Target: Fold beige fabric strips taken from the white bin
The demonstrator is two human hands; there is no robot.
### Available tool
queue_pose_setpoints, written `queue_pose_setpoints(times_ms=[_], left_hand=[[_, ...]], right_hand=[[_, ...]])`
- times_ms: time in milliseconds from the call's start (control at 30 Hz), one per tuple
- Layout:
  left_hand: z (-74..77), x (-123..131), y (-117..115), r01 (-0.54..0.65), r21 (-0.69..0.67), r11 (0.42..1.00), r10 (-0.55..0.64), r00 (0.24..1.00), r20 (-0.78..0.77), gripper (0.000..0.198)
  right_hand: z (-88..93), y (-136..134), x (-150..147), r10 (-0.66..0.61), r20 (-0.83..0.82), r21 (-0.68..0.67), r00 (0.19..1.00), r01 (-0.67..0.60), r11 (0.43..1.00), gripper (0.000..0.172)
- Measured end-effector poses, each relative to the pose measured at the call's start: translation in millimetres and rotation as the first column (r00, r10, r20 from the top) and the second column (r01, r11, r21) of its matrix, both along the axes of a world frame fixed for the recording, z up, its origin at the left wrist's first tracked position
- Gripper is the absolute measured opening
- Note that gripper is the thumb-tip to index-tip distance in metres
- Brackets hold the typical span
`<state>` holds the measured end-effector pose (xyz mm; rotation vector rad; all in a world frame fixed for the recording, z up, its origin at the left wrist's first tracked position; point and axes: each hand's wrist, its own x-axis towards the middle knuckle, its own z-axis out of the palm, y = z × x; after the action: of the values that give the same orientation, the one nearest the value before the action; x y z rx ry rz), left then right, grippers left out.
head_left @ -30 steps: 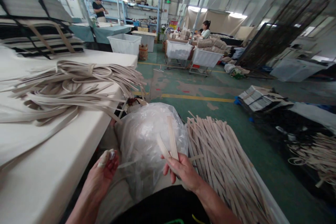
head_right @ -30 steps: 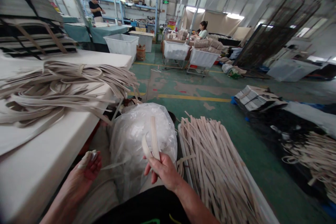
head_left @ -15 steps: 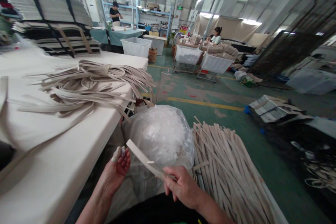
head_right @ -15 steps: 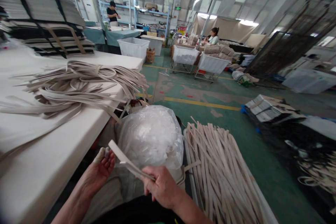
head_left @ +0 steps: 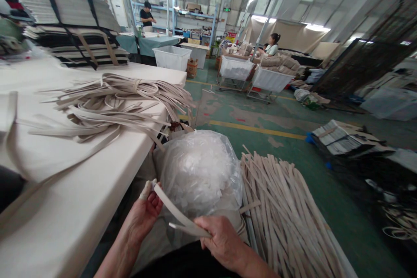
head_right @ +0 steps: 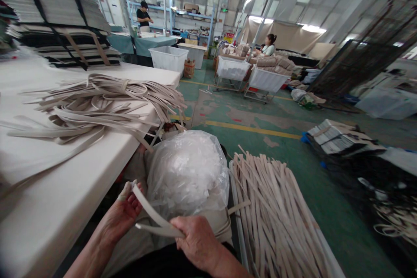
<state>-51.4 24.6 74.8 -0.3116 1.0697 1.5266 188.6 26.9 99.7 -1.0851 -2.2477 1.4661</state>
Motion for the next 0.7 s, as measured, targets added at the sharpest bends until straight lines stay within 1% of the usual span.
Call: queue_pose_setpoints(times_ms=[133,300,433,533,600,700], left_hand=[[0.8,-0.5,-1.3,0.01,0.019,1.0,-0.01,1.0,0.011,0.018],[-2.4,1.6,-5.0,0.019,0.003,1.0,-0.019,1.0,-0.021,0.017],[-4.5,18.7,-10.8,0.061,-0.017,0.998,-0.062,0.997,-0.055,0.015],[-1.2,35.4,-14.7,0.074,-0.032,0.997,-0.075,0.997,-0.024,0.015],[2.6,39.9,-16.1,0.051,-0.013,0.999,-0.051,0.999,-0.014,0.017],[5.5,33.5,-16.9,-0.035,0.042,0.998,0.038,0.997,-0.074,0.022]], right_hand=[[-1.8,1.2,-1.1,-0.009,0.023,-0.007,1.0,0.009,1.0,0.017],[-1.3,0.7,-1.5,-0.013,0.055,-0.027,0.998,0.015,1.0,0.016],[0.1,2.2,-8.0,-0.042,0.106,-0.07,0.993,0.049,0.996,0.02],[-1.8,8.2,-15.7,-0.059,0.108,-0.031,0.992,0.062,0.998,0.02],[-4.7,13.5,-18.0,-0.086,0.123,0.004,0.989,0.087,0.996,0.02],[-9.3,19.4,-13.4,-0.15,0.174,0.009,0.973,0.151,0.988,0.026]])
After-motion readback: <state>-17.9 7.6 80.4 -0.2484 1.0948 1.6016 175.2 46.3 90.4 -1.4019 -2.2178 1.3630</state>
